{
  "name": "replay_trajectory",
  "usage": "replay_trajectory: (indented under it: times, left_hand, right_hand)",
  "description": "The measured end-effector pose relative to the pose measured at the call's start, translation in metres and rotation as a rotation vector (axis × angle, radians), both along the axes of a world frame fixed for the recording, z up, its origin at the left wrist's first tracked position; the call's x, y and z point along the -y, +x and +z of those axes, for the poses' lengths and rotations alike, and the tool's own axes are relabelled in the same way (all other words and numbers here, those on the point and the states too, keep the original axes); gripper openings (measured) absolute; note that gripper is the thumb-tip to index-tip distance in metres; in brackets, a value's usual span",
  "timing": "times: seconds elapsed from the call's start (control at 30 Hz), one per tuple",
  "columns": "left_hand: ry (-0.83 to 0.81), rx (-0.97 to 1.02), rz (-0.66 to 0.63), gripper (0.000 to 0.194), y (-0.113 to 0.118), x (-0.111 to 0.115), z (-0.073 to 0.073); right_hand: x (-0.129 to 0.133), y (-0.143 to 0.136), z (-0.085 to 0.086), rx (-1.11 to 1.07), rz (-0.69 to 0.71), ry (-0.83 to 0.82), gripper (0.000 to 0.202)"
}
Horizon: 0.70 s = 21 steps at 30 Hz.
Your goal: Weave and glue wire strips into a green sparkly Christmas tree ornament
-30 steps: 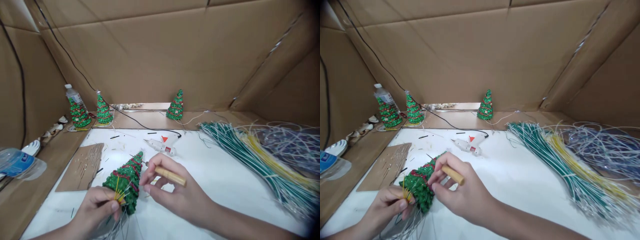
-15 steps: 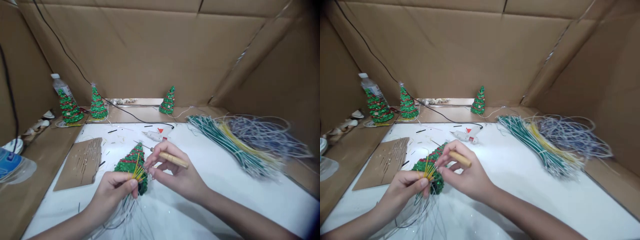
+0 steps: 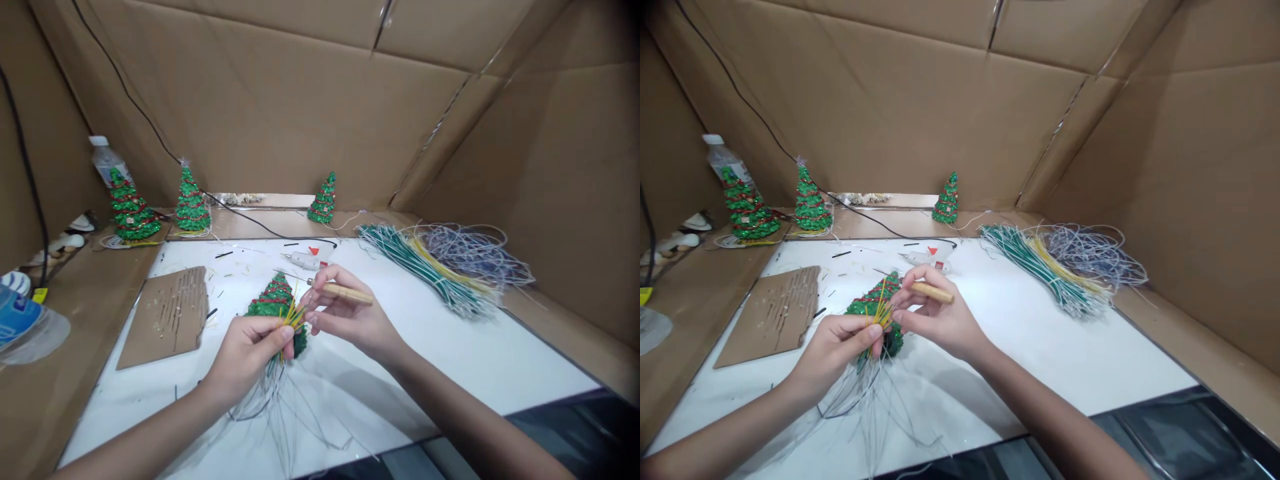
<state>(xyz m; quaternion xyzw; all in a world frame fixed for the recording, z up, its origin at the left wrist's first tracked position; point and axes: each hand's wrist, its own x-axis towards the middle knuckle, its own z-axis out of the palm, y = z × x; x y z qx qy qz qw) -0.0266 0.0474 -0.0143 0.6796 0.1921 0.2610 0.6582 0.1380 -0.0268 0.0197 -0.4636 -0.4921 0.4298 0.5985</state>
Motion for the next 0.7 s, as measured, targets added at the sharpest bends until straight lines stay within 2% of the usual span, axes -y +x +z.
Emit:
replay_trajectory:
  times: [0.27,0.43,0.5,0.6,0.7]
  left_hand:
    - [0.067,-0.011,0.03,0.037,-0.001,0.008,-0.003]
    - [0.115,-0.01,0.107,0.035,0.001,0.015,-0.003]
    - [0.135,0.002,0.157,0.035,0.003,0.019,-0.003]
    - [0.176,0.032,0.271,0.034,0.007,0.028,-0.002]
    - [0.207,0.053,0.403,0.033,0.013,0.04,-0.003]
  right_hand:
    - [0.007,-0.004,-0.015,-0.08,-0.041,0.065,0.038]
    - [0.009,-0.001,-0.017,-0.051,-0.08,0.105,0.037]
    - [0.014,0.002,-0.015,-0.038,-0.147,0.127,0.032]
    - [0.028,0.005,-0.012,-0.007,-0.283,0.21,0.015]
    - [0.047,0.002,-0.014,0.069,-0.41,0.312,0.027]
